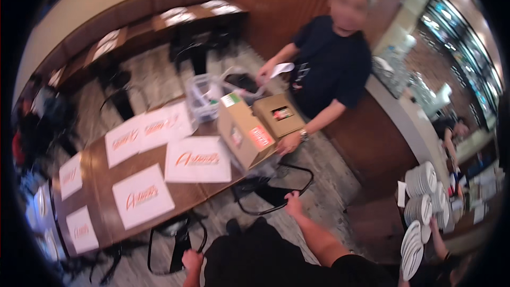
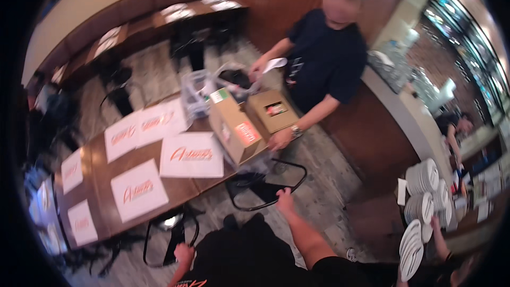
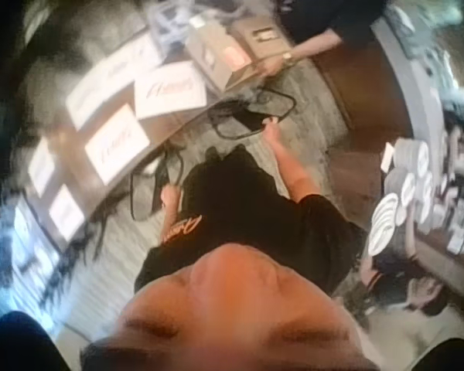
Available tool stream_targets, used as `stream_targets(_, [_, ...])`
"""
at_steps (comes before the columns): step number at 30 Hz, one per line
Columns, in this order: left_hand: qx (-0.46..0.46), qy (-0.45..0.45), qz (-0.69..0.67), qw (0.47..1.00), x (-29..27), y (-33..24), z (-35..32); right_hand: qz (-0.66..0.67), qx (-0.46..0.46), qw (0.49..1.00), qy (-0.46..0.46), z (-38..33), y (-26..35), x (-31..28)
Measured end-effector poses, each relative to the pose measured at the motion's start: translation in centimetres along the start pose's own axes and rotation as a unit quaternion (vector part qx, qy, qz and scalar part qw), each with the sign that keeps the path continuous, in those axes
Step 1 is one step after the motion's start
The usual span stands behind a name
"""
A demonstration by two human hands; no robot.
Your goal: The person places items into cardboard boxes and a plastic container on a restaurant table, using a pen to write on labels and papers. They handle a green-capped container and various papers while interacting with another individual.
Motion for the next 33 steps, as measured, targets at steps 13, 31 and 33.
stream_targets(13, [0.012, 0.112, -0.059, 0.992, -0.4, 0.9, -1.3, -0.004, -0.044, 0.999, -0.008, -0.1, 2.1, -1.7])
stream_targets(31, [-0.022, -0.017, -0.050, 0.998, -0.7, -0.9, 1.4, 0.002, -0.036, 0.999, -0.031, 1.4, 2.1, -1.4])
stream_targets(33, [-0.033, -0.015, -0.048, 0.998, -0.9, -0.7, 1.1, -0.006, -0.011, 1.000, -0.001, 1.3, 2.4, -0.8])
Point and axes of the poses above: each hand's wrist, its own z-axis towards the middle knuckle, its own x-axis out of the palm, y = z × x, the point moved 3 cm from there along z, towards the middle knuckle, and after that the axes turned 5 degrees about -z, right-handed, at the moved point
